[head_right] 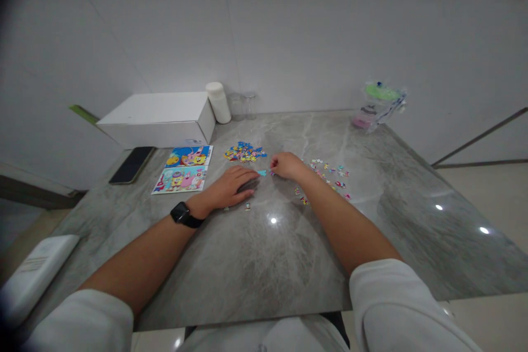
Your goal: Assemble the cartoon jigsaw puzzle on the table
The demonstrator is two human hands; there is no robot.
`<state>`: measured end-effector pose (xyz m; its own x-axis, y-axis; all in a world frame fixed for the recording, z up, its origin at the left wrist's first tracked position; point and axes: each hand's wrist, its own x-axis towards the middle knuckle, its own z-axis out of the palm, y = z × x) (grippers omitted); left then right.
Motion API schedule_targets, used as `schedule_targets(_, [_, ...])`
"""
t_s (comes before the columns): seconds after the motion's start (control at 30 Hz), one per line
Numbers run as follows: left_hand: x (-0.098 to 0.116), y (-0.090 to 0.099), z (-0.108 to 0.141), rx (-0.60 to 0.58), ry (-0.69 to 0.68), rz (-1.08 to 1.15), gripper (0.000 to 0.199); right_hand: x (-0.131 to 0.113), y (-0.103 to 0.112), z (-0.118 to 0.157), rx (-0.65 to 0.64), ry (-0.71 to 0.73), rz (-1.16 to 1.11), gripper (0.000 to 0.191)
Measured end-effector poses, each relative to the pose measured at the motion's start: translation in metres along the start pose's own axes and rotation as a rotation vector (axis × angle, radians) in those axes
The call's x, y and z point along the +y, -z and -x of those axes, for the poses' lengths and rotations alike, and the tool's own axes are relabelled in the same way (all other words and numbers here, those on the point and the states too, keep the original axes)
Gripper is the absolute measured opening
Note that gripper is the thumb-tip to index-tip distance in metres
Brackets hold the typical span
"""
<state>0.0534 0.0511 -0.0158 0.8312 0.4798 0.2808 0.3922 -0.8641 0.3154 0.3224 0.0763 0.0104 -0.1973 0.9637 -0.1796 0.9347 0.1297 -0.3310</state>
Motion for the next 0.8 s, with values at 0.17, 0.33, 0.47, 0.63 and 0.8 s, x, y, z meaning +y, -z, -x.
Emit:
schedule_targets(0.17, [0.000, 0.000, 0.001, -0.003, 0.020, -0.005, 0.047, 0.003, -0.006, -0.002, 0.019, -0.004, 0.075, 0.016])
schedule_targets(0.33, [0.000, 0.000, 0.001, 0.024, 0.026, -0.021, 0.044, 0.004, -0.006, -0.002, 0.025, -0.020, 0.107, 0.016])
schedule_targets(0.47, [-0.002, 0.000, 0.000, 0.062, 0.018, -0.046, 0.038, 0.000, -0.006, 0.001, 0.037, -0.024, 0.122, 0.016])
schedule_targets(0.63, [-0.007, -0.001, 0.000, 0.141, 0.015, -0.078, 0.031, -0.005, 0.003, 0.005, 0.069, -0.038, 0.105, 0.018])
schedule_targets(0.8, [-0.012, -0.002, 0.000, 0.193, 0.011, -0.088, 0.029, -0.004, 0.033, 0.013, 0.201, -0.022, 0.013, 0.018])
